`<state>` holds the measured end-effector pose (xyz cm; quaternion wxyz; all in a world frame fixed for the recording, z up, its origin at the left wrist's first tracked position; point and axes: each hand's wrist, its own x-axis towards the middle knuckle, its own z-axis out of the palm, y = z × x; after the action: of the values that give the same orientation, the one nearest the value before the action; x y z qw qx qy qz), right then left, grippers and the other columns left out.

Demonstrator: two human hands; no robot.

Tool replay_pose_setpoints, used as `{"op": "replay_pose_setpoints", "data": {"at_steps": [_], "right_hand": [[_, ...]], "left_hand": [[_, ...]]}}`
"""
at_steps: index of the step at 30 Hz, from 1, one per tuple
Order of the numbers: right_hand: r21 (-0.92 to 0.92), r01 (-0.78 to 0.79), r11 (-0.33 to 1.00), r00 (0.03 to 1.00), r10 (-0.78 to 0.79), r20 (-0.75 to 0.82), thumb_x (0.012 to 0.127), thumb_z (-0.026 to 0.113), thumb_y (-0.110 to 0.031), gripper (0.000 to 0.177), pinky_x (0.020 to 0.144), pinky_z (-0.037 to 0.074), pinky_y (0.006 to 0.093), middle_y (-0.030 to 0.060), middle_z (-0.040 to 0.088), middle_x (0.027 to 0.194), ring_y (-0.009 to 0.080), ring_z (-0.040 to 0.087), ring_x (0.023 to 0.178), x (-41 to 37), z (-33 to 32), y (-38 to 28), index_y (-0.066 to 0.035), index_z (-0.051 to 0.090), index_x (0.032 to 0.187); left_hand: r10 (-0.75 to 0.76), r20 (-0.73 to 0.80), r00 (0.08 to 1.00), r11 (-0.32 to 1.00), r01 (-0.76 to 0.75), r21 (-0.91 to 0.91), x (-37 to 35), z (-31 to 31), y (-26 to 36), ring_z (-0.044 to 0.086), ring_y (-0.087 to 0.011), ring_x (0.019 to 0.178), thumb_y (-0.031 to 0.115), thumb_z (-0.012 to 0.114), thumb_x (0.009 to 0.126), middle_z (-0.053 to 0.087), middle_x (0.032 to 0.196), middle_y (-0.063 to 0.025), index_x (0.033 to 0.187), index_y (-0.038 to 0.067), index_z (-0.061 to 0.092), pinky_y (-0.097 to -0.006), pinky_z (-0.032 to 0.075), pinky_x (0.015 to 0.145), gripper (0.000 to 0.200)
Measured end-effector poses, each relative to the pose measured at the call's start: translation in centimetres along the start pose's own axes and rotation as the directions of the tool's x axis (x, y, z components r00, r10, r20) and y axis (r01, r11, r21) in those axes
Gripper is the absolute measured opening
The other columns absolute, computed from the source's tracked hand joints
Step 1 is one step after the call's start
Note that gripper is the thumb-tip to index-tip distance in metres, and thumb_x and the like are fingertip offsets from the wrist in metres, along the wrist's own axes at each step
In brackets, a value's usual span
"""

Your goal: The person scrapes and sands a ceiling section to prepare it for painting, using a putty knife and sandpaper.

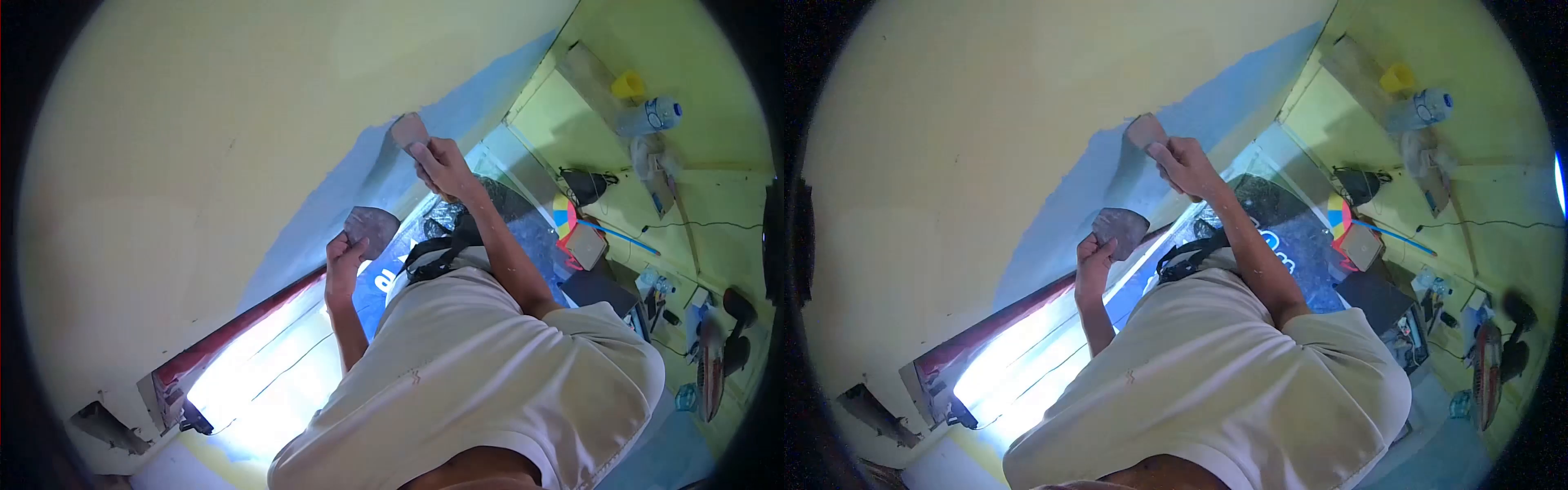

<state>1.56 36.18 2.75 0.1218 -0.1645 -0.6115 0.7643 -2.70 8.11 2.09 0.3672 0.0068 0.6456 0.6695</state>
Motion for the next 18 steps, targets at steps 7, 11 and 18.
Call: {"op": "replay_pose_setpoints", "data": {"at_steps": [7, 11, 18], "right_hand": [[0.067, -0.06, 0.996, 0.998, 0.059, 0.02, 0.102, 0.05, -0.035, 0.044, 0.033, 0.032, 0.0245, 0.0, 0.045, 0.047, 0.0072, 0.042, 0.036, -0.9, 0.5, 0.1, -0.003, 0.051, 0.071], [0.087, 0.033, 0.996, 0.998, -0.037, 0.048, 0.1, 0.053, -0.036, 0.046, 0.034, 0.032, 0.0262, 0.0004, 0.048, 0.052, 0.0076, 0.043, 0.038, -0.2, 1.0, -1.7, 0.001, 0.055, 0.072], [0.02, -0.03, 0.999, 0.999, 0.031, -0.027, 0.101, 0.052, -0.033, 0.044, 0.034, 0.033, 0.0257, 0.0006, 0.048, 0.052, 0.0076, 0.043, 0.038, -0.8, 0.0, -1.5, -0.001, 0.052, 0.07]], "left_hand": [[0.05, -0.036, 0.998, 0.993, -0.046, 0.106, -0.2, 0.1, 0.1, 0.06, -0.0086, 0.078, 0.003, 0.062, 0.086, 0.066, 0.09, -0.0035, 0.1, -0.002, 0.066, -0.0259, 0.049, 0.068, 0.015], [0.059, 0.018, 0.998, 0.976, -0.061, 0.207, 0.7, -3.6, -3.7, 0.058, -0.0079, 0.077, 0.004, 0.064, 0.086, 0.065, 0.089, -0.0015, 0.1, -0.001, 0.067, -0.0244, 0.047, 0.067, 0.015], [0.012, 0.005, 1.0, 0.992, -0.013, 0.125, -0.2, -1.0, -1.3, 0.061, -0.0093, 0.082, 0.006, 0.063, 0.087, 0.066, 0.092, -0.0035, 0.104, -0.002, 0.065, -0.0263, 0.049, 0.075, 0.019]]}}
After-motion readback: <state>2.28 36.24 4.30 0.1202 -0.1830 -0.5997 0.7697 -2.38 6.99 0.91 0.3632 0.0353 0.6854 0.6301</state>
